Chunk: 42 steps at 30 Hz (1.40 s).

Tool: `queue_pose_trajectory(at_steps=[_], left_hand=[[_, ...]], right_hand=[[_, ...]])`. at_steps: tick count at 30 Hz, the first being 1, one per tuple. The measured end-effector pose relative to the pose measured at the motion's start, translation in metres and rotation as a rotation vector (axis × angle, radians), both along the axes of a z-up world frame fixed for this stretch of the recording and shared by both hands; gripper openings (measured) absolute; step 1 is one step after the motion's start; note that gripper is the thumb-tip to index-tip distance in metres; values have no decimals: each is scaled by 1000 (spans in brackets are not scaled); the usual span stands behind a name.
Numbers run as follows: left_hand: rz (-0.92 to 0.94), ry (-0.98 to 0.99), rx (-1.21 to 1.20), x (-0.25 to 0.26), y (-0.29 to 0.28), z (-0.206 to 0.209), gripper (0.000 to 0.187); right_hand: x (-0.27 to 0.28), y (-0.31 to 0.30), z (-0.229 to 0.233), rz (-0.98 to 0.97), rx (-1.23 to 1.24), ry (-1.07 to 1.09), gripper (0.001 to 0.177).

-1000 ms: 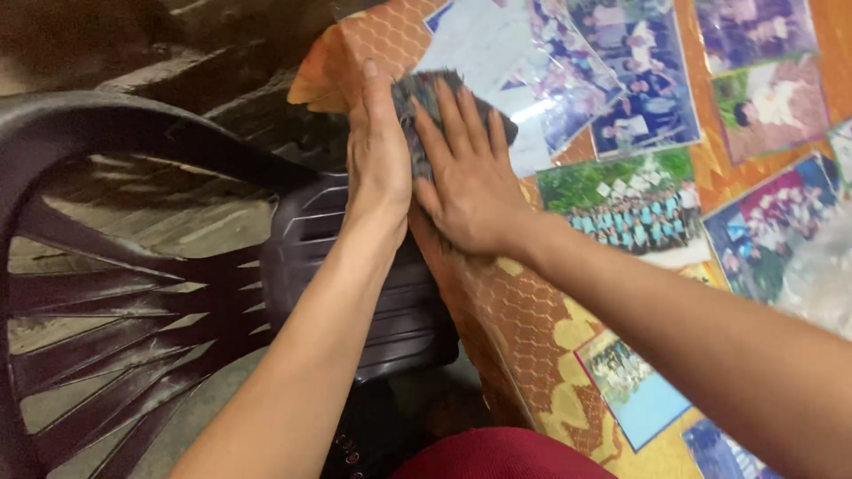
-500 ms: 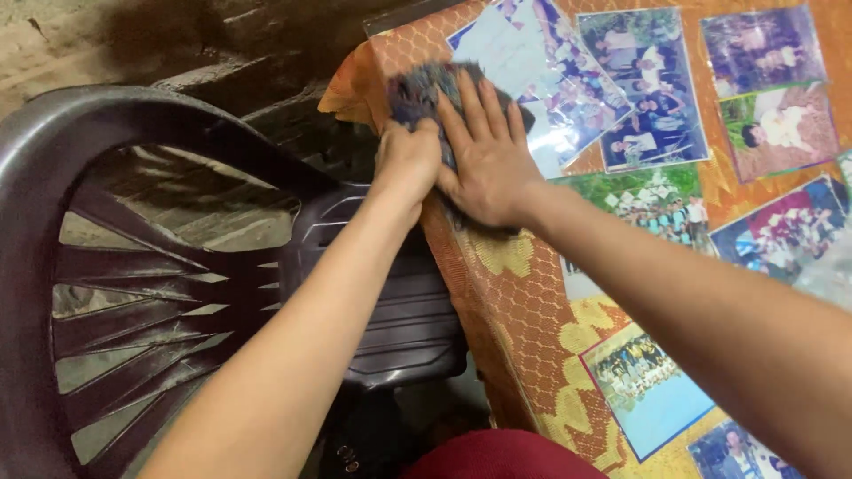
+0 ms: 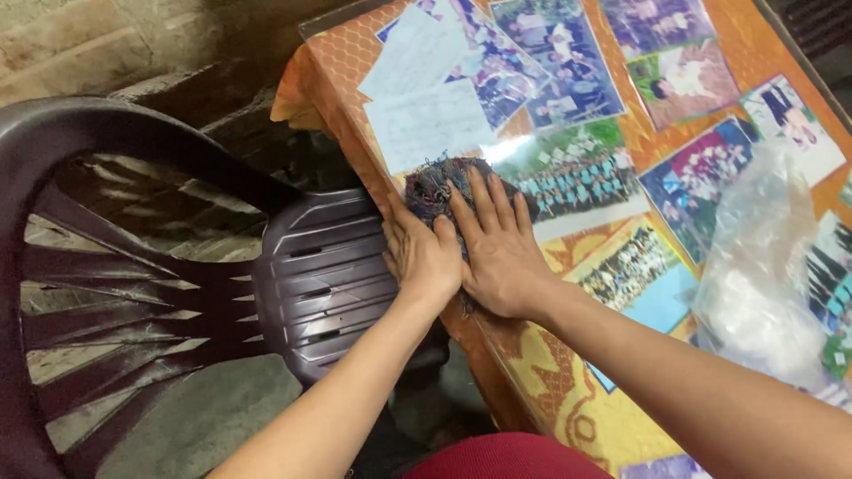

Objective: The person wipes a table surface covered with photographs using a dark cloth. They move the cloth back and forth across the table, occasionally shifting the photographs to reach different areas. The person also handles a plastic bag on the table during the wiping process.

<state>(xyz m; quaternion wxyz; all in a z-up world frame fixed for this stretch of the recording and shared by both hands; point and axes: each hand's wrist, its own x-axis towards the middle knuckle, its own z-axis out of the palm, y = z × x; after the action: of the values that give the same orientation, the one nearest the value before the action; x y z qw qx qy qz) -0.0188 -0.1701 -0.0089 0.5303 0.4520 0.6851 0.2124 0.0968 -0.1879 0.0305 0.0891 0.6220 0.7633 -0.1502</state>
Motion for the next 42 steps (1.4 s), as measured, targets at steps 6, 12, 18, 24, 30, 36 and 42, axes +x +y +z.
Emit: queue_pose_trajectory(at_steps=[6,12,18,24,30,36,42], left_hand=[[-78,50,18,14,-56,3,83],[-154,53,11,23,-106,13,80],[-291,117,50,22,-130,2,77],[-421,354,64,-7,-102,2,51],[-235,-7,341,-35,-5,68,39],[105,-333,195,-79,84,98,16],[-68,417,629,-69,127,10,91]], right_hand=[[16,-57,-2,-53,49,18,80],[31,-111,-3,-74,86,28,79],[36,-147,5,-40,190,85,71],[23,-131,15,-116,118,204,52],[-4,-64,72,-209,306,651,55],[3,-39,100,-82,411,613,68],[41,-46,54,-412,90,242,71]])
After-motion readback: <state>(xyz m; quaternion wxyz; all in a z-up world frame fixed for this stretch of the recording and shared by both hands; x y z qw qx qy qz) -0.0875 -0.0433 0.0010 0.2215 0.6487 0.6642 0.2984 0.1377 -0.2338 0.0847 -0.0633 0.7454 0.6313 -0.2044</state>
